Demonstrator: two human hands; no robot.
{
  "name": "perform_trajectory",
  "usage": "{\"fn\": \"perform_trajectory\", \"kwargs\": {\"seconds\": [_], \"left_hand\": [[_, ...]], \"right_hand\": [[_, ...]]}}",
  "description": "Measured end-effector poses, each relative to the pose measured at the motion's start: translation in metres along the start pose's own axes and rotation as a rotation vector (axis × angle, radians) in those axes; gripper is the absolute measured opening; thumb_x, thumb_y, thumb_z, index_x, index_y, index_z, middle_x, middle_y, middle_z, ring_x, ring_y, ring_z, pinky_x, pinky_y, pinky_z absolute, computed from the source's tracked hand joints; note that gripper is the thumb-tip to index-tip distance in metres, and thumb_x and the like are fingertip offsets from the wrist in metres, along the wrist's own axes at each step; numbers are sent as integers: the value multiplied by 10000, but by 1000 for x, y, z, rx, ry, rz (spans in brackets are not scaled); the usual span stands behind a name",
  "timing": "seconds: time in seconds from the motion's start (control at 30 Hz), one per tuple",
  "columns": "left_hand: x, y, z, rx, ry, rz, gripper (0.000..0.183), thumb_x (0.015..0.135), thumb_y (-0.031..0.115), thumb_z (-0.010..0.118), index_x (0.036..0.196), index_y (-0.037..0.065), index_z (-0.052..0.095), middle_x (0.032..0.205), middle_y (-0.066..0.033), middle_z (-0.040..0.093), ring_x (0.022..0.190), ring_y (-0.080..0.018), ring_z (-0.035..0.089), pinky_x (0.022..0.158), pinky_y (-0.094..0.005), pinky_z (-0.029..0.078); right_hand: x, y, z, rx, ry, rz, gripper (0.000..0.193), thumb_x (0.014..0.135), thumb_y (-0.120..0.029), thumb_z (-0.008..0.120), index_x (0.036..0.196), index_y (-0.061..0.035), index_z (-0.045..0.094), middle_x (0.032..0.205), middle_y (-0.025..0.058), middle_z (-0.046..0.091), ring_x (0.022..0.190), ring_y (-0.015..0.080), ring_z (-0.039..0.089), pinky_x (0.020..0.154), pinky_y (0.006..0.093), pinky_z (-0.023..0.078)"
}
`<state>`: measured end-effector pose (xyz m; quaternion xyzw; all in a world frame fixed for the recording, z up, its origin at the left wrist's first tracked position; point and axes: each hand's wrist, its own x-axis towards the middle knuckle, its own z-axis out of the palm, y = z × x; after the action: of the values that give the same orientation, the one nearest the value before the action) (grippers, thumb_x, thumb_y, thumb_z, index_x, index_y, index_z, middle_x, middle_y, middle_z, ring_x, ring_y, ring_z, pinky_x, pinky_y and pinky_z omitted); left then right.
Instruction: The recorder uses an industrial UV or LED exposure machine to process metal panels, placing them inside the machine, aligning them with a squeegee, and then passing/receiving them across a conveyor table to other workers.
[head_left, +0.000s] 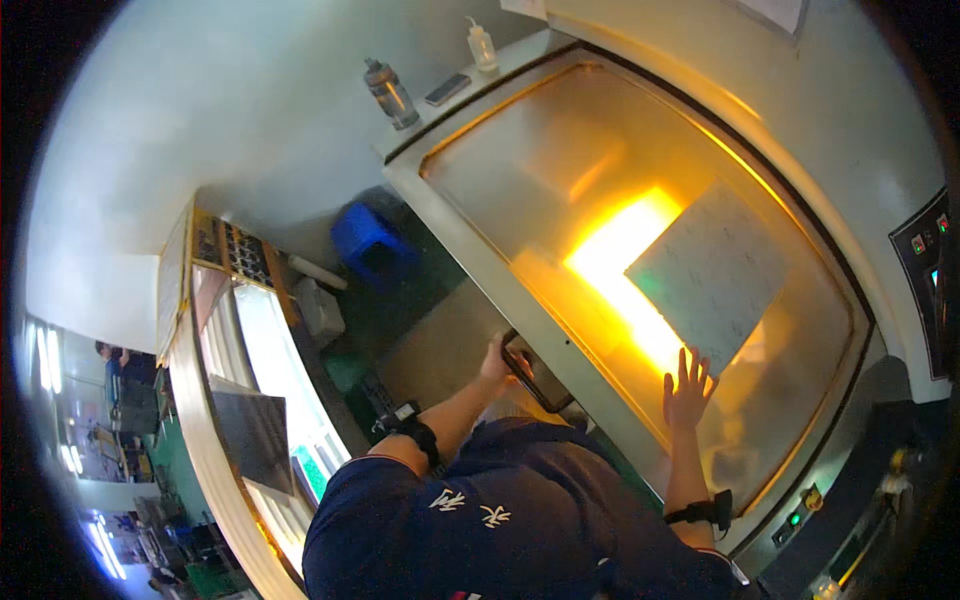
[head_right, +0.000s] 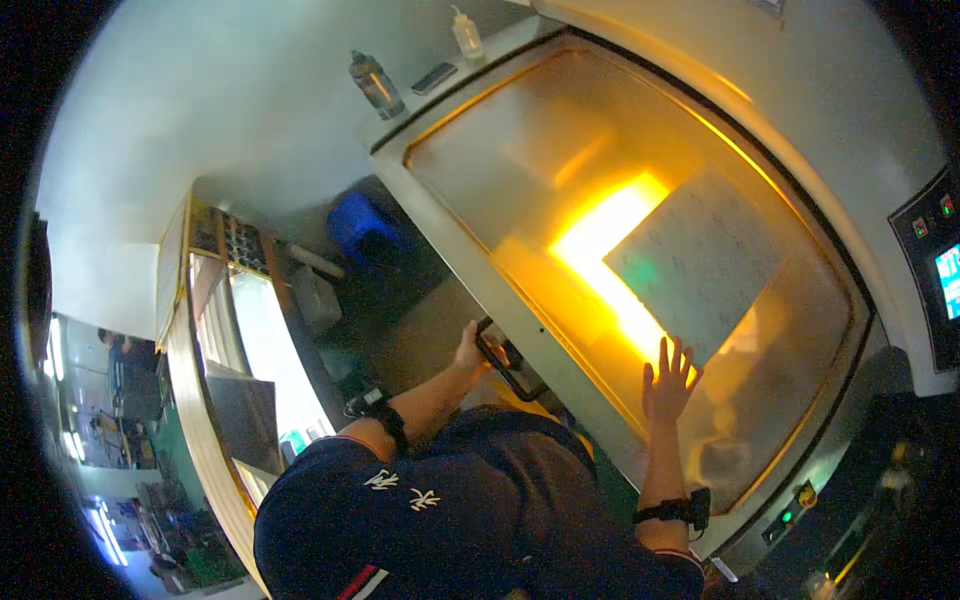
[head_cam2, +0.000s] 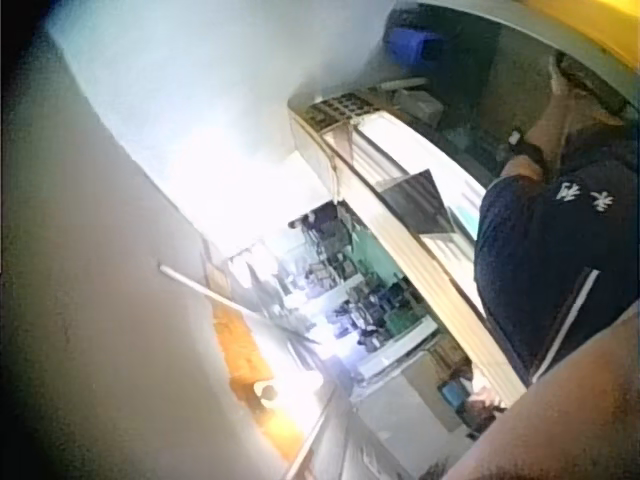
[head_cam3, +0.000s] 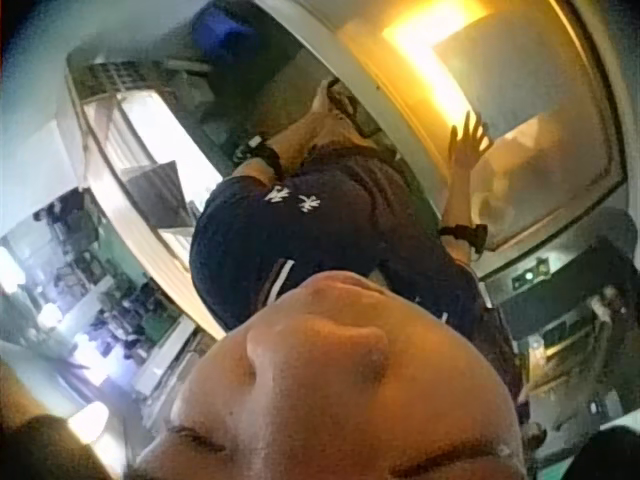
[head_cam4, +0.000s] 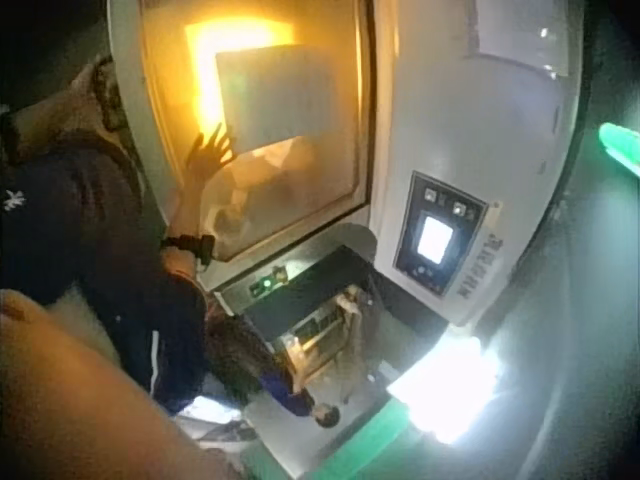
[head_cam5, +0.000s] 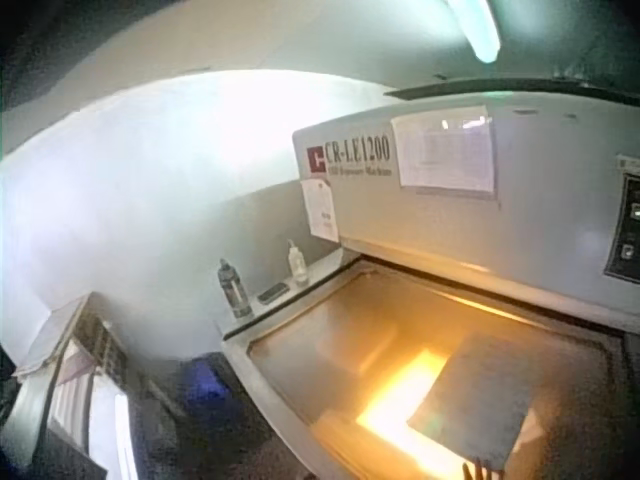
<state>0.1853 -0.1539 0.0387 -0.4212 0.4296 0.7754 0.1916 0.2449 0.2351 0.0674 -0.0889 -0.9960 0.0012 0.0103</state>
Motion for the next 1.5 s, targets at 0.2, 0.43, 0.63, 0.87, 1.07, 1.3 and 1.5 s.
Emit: {"fn": "perform_trajectory", "kwargs": {"seconds": [0.2,0.43,0.63,0.87,1.07,1.3,1.5], "left_hand": [[112,26,-69,543,-121,178,574,942,620,440,1033,90,639,1096,-164,650,989,-339,630,857,-551,488],[230,52,-48,1827,66,1136,438,881,397,607,1203,99,619,1247,-167,603,1164,-355,565,993,-513,434],[295,74,-32,1874,-78,1082,433,876,380,612,1207,101,617,1228,-165,614,1155,-353,575,994,-503,439],[276,65,-46,1898,-210,1041,427,870,361,617,1212,104,614,1206,-164,627,1144,-351,586,994,-491,444],[263,66,-33,1895,-242,1107,424,865,344,621,1216,106,611,1187,-163,639,1134,-349,596,995,-480,449],[173,65,-20,1722,-374,1329,422,860,328,626,1220,108,609,1169,-162,650,1125,-347,605,995,-470,454],[21,46,-60,2346,-474,740,284,821,130,604,1101,121,654,1037,-148,697,996,-352,669,835,-461,546]], "right_hand": [[9,-1,15,2,1,-33,613,1001,-565,312,1512,-230,356,1598,24,271,1475,296,217,1174,574,93],[9,-3,13,126,-44,13,650,987,-617,314,1473,-201,428,1578,62,316,1484,304,204,1175,574,81],[9,0,16,116,-22,-18,632,999,-582,327,1516,-220,351,1574,84,323,1479,335,216,1183,562,74],[12,-3,14,96,-9,1,636,993,-577,354,1508,-204,366,1574,83,326,1483,313,215,1181,560,87],[9,-1,22,106,9,29,633,981,-588,379,1497,-222,391,1570,52,339,1481,298,223,1175,555,127],[-47,-49,31,284,94,203,571,962,-409,516,1479,-190,412,1582,95,300,1487,324,191,1169,606,103],[-202,-133,-33,563,47,202,666,832,-281,716,1432,-152,455,1584,146,255,1471,369,210,1181,565,157]]}}
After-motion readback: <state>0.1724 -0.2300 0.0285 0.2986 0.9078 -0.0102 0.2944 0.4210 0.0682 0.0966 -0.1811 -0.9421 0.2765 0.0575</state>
